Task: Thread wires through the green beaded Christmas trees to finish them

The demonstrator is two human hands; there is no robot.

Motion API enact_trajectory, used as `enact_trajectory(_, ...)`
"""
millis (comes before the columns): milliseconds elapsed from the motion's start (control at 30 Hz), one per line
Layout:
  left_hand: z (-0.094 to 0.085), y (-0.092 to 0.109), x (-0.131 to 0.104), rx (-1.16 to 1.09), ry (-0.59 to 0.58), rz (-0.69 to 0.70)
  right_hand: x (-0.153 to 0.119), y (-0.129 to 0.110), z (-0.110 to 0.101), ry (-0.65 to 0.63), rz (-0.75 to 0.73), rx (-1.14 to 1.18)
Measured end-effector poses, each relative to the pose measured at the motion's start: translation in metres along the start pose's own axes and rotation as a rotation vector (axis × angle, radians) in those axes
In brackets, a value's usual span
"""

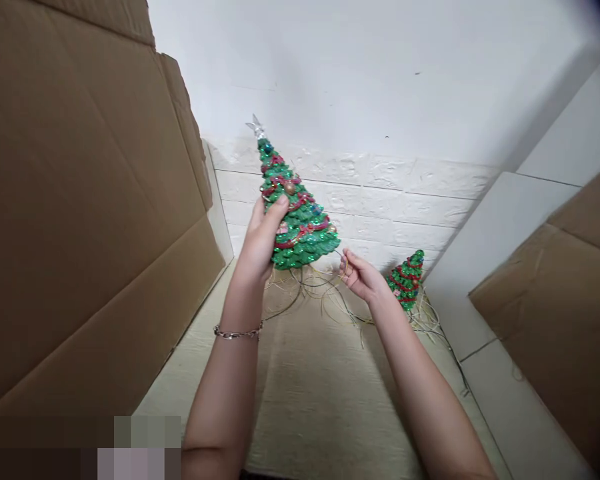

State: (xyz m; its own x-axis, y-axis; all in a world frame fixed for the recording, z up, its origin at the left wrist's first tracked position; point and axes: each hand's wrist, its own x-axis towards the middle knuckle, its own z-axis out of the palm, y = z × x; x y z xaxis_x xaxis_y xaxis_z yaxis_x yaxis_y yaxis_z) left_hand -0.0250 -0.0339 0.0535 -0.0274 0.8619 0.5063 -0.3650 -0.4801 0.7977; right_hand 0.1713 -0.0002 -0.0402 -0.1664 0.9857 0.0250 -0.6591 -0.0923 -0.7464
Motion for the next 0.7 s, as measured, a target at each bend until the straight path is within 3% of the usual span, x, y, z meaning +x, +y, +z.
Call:
enact_trajectory(100, -0.010, -0.003, 0.005, -0.032, -0.006, -0.049, -0.019, -0.027, -0.001, 0.104, -0.017, 0.049)
enact_trajectory(233, -0.013, -0.015, 0.013, -0.139, -0.069, -0.275, -0.036, -0.054, 0.011, 0.098, -0.148, 0.164)
enact_trajectory(400, 0.004, -0.031, 0.014, -0.289, -0.114, -0.437, -0.057, -0.081, 0.017, 0.174, -0.376, 0.281)
enact_trajectory(567, 0.016, -0.040, 0.011, -0.363, -0.226, -0.497, -0.074, -0.103, 0.012, 0.267, -0.694, 0.183)
enact_trajectory(700, 0.026, -0.045, 0.005, -0.372, -0.301, -0.532, -0.073, -0.101, 0.013, 0.252, -0.755, 0.064)
